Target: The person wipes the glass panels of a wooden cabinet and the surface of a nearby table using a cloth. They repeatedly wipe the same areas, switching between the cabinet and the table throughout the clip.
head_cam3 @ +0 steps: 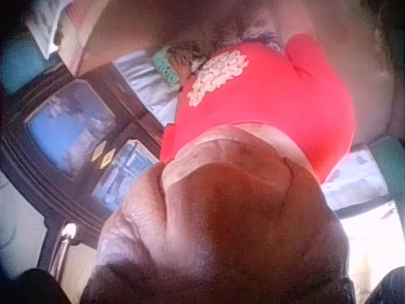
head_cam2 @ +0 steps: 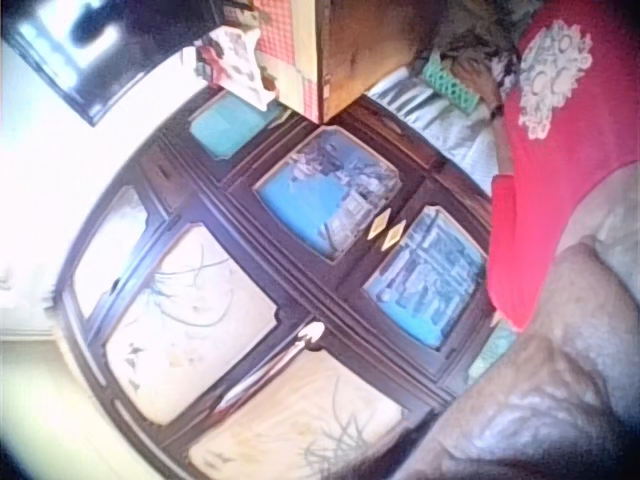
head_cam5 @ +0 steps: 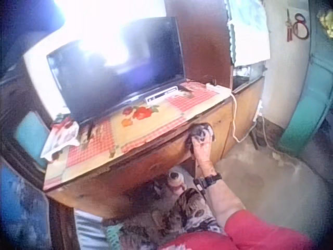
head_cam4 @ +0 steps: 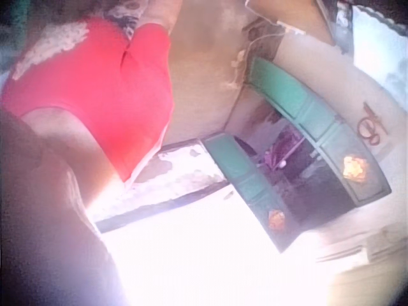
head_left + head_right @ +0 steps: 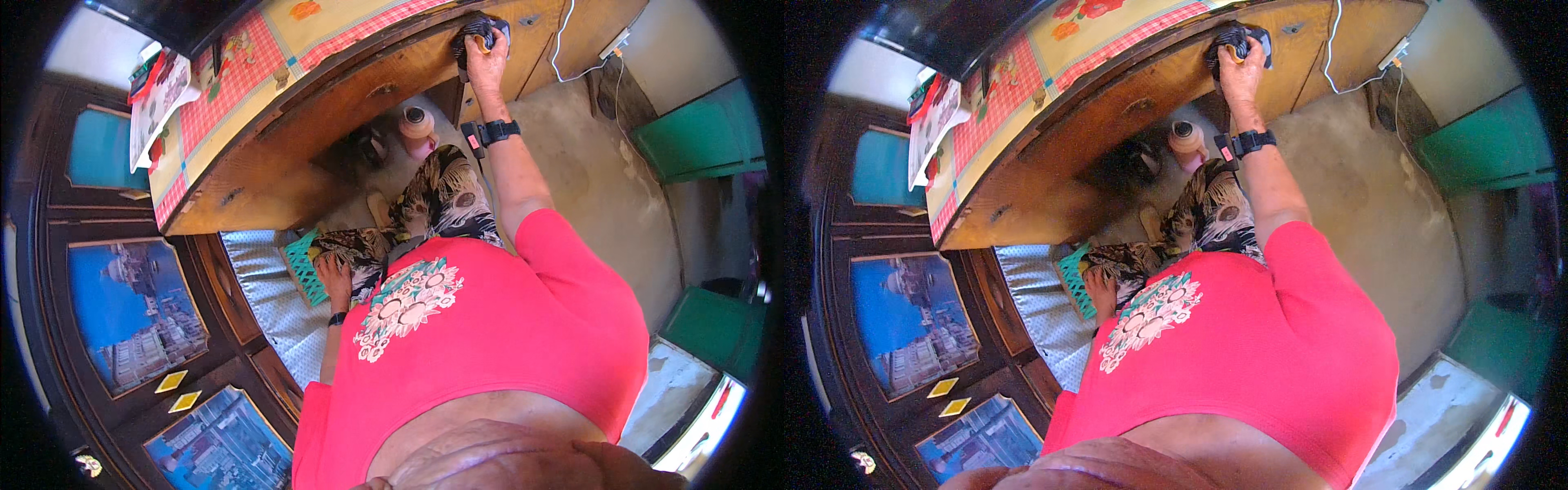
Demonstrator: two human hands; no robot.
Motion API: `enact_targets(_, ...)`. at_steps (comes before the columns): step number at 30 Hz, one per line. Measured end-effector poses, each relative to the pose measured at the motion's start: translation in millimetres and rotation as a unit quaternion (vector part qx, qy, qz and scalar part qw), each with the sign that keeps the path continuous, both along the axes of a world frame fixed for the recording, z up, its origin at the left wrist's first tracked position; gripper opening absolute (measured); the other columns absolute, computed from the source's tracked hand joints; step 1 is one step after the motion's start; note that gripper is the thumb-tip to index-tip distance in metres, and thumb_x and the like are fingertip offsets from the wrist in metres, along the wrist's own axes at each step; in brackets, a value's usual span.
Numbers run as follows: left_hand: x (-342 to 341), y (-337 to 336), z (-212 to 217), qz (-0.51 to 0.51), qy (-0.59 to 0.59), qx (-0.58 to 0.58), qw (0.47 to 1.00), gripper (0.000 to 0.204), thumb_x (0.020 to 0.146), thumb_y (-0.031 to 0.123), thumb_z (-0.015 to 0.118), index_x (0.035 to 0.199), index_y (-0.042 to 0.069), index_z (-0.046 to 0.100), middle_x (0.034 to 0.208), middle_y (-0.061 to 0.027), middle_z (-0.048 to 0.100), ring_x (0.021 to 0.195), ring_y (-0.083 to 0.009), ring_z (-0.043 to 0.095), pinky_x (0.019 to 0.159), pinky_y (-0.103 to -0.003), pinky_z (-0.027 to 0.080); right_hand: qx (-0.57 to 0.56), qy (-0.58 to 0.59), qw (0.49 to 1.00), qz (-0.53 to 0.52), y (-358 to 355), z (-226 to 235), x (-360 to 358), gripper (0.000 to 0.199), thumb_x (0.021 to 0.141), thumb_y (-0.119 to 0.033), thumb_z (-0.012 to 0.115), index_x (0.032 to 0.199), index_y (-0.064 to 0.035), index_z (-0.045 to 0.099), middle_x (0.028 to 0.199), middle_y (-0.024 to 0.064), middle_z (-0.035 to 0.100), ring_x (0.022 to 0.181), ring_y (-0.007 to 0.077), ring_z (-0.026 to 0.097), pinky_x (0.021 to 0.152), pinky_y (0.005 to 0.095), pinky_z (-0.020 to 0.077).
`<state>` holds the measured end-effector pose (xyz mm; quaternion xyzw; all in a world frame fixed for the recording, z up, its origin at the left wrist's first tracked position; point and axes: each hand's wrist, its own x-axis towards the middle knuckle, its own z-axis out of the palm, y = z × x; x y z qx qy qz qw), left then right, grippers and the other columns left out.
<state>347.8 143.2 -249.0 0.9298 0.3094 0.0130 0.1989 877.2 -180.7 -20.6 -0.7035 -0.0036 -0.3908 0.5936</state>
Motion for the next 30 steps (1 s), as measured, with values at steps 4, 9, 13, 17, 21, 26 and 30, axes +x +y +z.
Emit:
enact_targets(4,1.4,-1.7,3.8,-0.009,-0.009,0.013,1.000,0.058,0.087,0.030,0.064,0.139,0.007,0.051,0.153,-0.0230,0.035,0.139,-0.0457,0.028,0.117,-0.052,0.022,0.077,0.060,0.995,0.008,18.6,-29.8,-10.4,0.045,0.082,-0.023,0.078,0.108,0.0033,0.053,0.099,0.0146,0.063,0.090,0.0233,0.062,0.083,0.0350,0.0506)
enact_targets(9,5.1,-3.4,9.3,-0.007,-0.029,0.025,0.999,0.057,0.084,0.028,0.067,0.136,0.007,0.054,0.152,-0.0233,0.036,0.138,-0.0457,0.029,0.117,-0.052,0.023,0.077,0.196,0.976,0.047,67.9,-62.2,-62.6,0.044,0.084,-0.030,0.074,0.102,0.0052,0.055,0.092,0.0202,0.065,0.088,0.0301,0.064,0.081,0.0420,0.0489)
enact_targets(13,3.6,-7.4,13.7,0.016,-0.027,-0.006,0.999,0.057,0.084,0.028,0.067,0.136,0.008,0.055,0.152,-0.0229,0.036,0.140,-0.0457,0.027,0.117,-0.052,0.023,0.076,0.249,0.958,0.117,89.1,-54.0,-96.3,0.041,0.084,-0.031,0.075,0.095,0.0032,0.055,0.084,0.0170,0.063,0.081,0.0282,0.061,0.076,0.0409,0.0483)
enact_targets(17,0.4,-9.8,13.4,0.034,-0.024,-0.013,0.999,0.057,0.084,0.029,0.067,0.136,0.008,0.055,0.152,-0.0220,0.037,0.140,-0.0453,0.028,0.118,-0.051,0.022,-0.012,0.145,0.977,0.158,90.3,-10.3,-108.7,0.039,0.083,-0.027,0.076,0.099,0.0029,0.056,0.083,0.0177,0.064,0.077,0.0297,0.062,0.074,0.0387,0.0498)
enact_targets(21,3.1,-7.7,10.8,0.051,-0.013,-0.021,0.998,0.056,0.084,0.029,0.067,0.135,0.008,0.056,0.152,-0.0213,0.038,0.140,-0.0453,0.029,0.118,-0.051,0.022,-0.083,0.013,0.982,0.166,95.3,30.6,-109.6,0.043,0.079,-0.024,0.080,0.111,-0.0024,0.060,0.093,0.0172,0.068,0.087,0.0321,0.068,0.079,0.0390,0.0529)
enact_targets(26,4.5,-8.8,13.8,0.027,-0.045,-0.005,0.999,0.054,0.085,0.028,0.065,0.135,0.009,0.057,0.152,-0.0217,0.037,0.140,-0.0456,0.029,0.119,-0.051,0.021,-0.125,-0.015,0.985,0.117,72.5,36.3,-81.9,0.046,0.078,-0.021,0.078,0.115,-0.0016,0.060,0.103,0.0180,0.067,0.095,0.0302,0.066,0.088,0.0382,0.0513)
enact_targets(30,3.4,-12.0,17.3,0.024,-0.049,0.002,0.998,0.054,0.085,0.028,0.064,0.134,0.008,0.056,0.152,-0.0233,0.037,0.140,-0.0452,0.029,0.119,-0.050,0.020,-0.029,0.036,0.995,0.093,35.2,15.1,-37.3,0.044,0.077,-0.018,0.076,0.113,0.0010,0.059,0.101,0.0153,0.066,0.090,0.0250,0.063,0.085,0.0372,0.0512)
